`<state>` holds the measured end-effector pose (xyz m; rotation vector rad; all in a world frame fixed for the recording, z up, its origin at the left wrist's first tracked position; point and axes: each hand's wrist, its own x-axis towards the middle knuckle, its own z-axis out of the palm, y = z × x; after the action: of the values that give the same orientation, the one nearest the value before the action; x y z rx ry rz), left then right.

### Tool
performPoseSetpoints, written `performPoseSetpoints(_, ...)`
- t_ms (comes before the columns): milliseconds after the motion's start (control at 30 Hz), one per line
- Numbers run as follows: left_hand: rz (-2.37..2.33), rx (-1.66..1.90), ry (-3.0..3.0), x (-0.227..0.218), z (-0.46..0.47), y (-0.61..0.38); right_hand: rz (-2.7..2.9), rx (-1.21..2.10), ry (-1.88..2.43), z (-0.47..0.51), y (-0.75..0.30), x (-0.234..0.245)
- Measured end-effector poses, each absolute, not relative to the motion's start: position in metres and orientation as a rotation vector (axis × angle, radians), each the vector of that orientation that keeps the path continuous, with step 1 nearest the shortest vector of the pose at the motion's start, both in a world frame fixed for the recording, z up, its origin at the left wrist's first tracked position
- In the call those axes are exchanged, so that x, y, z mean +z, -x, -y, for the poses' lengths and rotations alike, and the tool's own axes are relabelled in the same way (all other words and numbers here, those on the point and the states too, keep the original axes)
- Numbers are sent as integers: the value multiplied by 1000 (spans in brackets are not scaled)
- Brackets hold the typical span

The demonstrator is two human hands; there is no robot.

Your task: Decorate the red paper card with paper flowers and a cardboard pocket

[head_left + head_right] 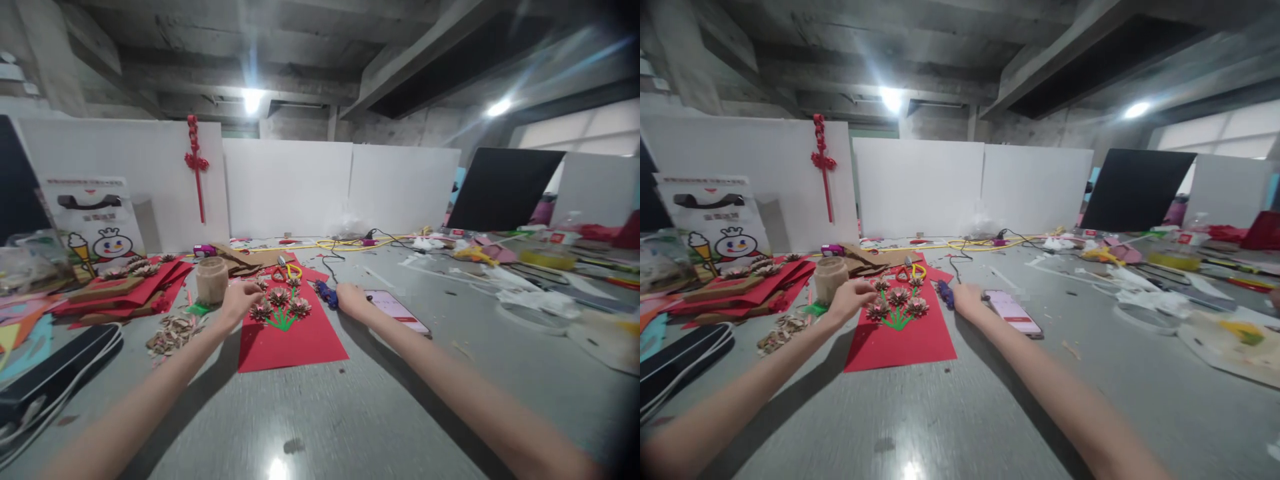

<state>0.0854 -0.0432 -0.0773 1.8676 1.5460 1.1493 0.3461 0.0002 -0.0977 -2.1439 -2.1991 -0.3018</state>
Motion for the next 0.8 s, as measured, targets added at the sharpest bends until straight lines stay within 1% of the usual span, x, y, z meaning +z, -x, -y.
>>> performPoseSetpoints(233, -1503, 1286, -1741, -111, 67, -85, 2151, -325, 2122, -2, -348, -100)
performPoseSetpoints(367, -1534, 1286, -1729, -122, 70, -85, 2106, -406, 2088, 1, -351, -102)
performPoseSetpoints(633, -1691, 1316, -1869, -127, 70, -88, 1870, -583, 2073, 1, -361, -99)
performPoseSetpoints(800, -1583, 1293, -1735, -126, 70, -95, 1737, -569, 1819, 4, -356, -100)
